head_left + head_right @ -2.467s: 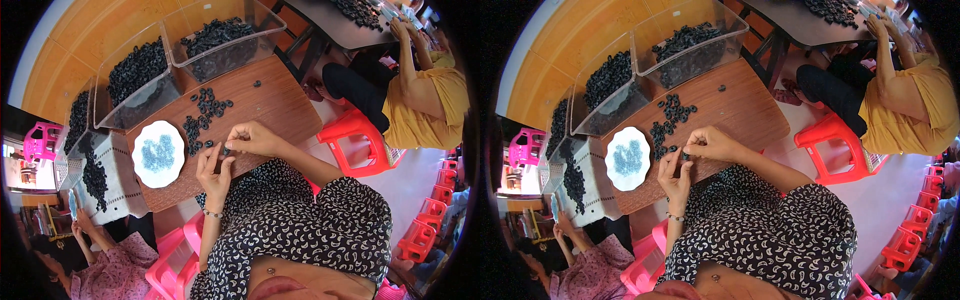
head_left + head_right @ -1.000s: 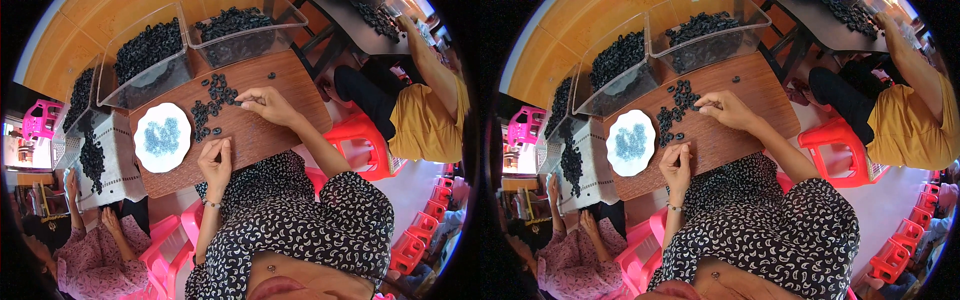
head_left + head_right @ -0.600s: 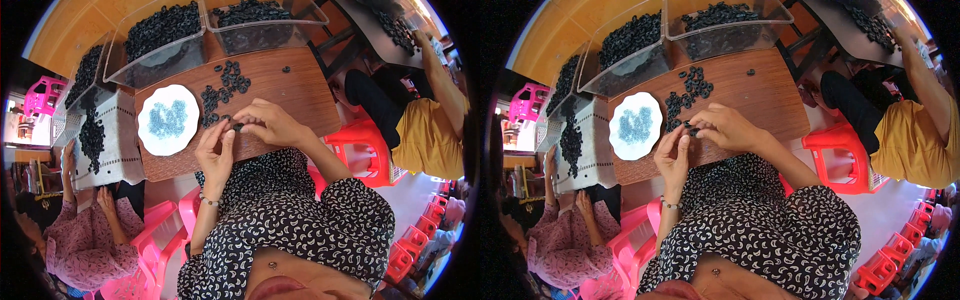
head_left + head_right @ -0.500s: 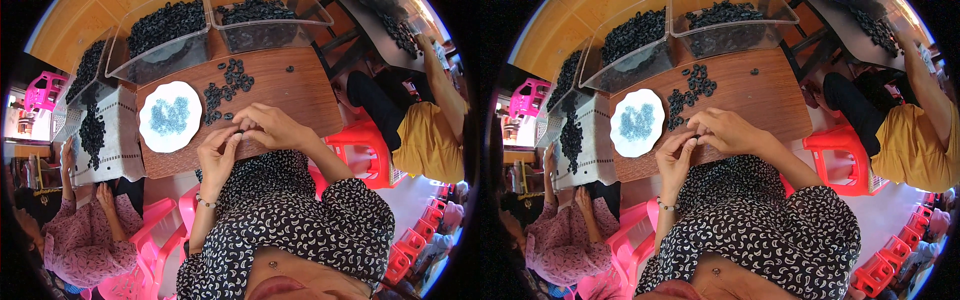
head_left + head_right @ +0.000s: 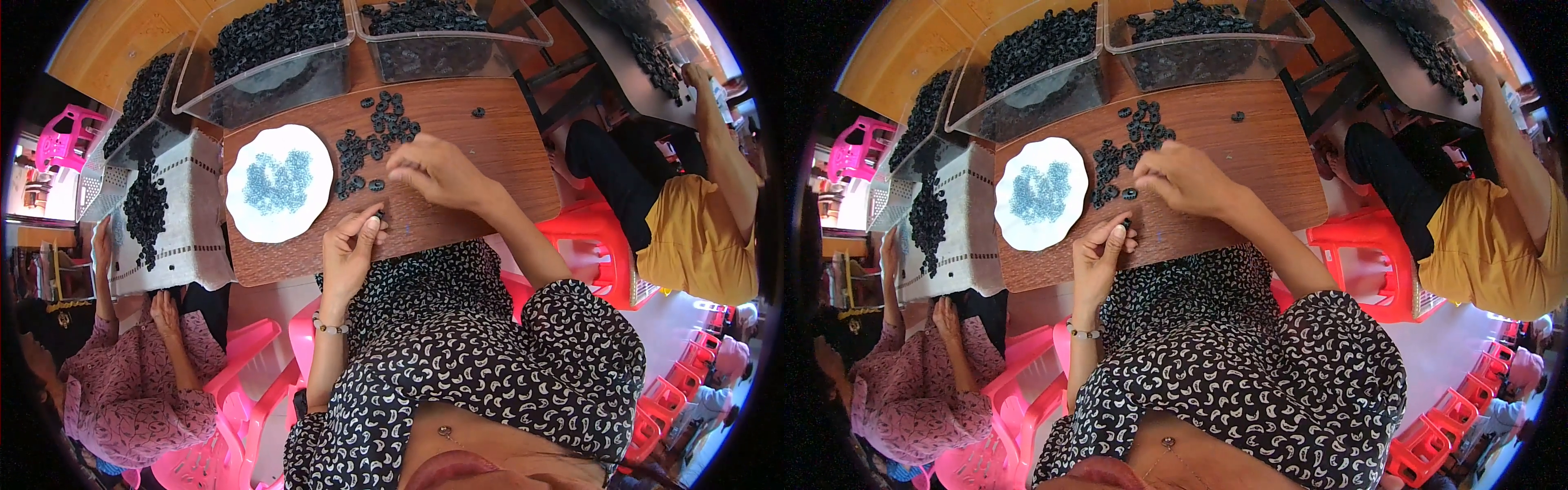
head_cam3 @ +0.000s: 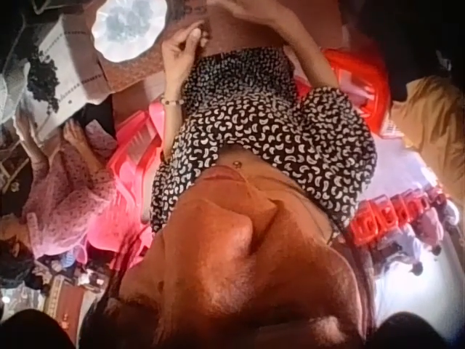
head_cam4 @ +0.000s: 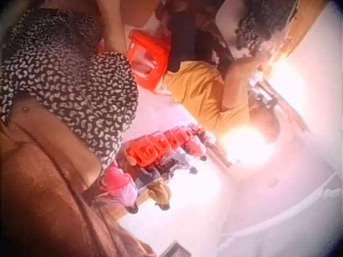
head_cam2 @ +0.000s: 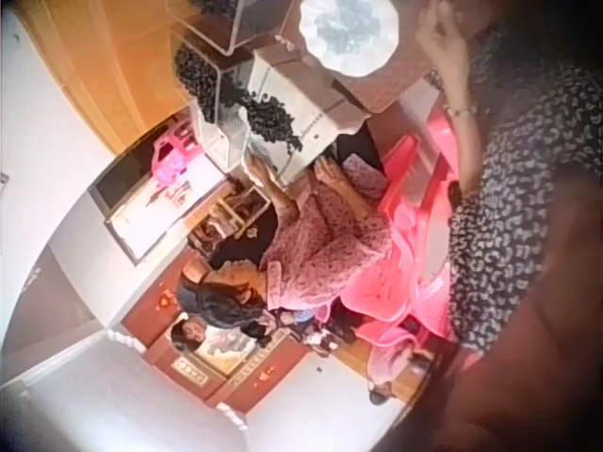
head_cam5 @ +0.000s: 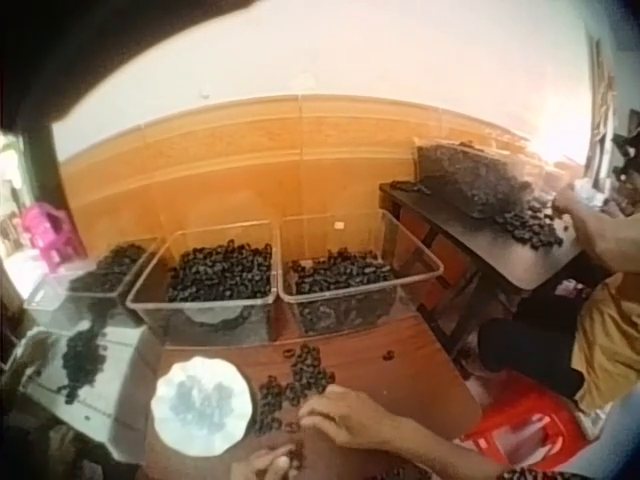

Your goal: Assembling small garment accessories by placing blue beads into black circular components.

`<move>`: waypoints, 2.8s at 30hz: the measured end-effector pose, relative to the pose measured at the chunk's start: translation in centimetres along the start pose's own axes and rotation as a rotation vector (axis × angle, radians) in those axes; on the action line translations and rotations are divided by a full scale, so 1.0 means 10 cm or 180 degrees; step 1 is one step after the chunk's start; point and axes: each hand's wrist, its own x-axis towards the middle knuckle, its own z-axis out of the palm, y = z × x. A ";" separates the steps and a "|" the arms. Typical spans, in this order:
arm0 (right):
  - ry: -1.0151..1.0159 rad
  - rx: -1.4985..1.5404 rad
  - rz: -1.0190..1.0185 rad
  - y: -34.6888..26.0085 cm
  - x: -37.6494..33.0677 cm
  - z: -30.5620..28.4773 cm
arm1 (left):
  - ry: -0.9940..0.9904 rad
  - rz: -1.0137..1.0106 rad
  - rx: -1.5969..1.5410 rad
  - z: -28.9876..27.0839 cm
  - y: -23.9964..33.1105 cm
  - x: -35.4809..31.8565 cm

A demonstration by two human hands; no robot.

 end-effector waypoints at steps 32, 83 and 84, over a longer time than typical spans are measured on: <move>-0.0025 -0.1403 0.0035 -0.01 1.20 0.87 | 0.1182 0.0957 0.0674 0.00 -0.12 -0.02; -0.0398 -0.1245 -0.0211 -0.06 1.09 0.99 | 0.1133 0.0978 0.0916 0.05 -0.08 -0.01; -0.0399 -0.1245 -0.0210 -0.06 1.07 0.99 | 0.1151 0.0973 0.0907 0.05 -0.09 -0.02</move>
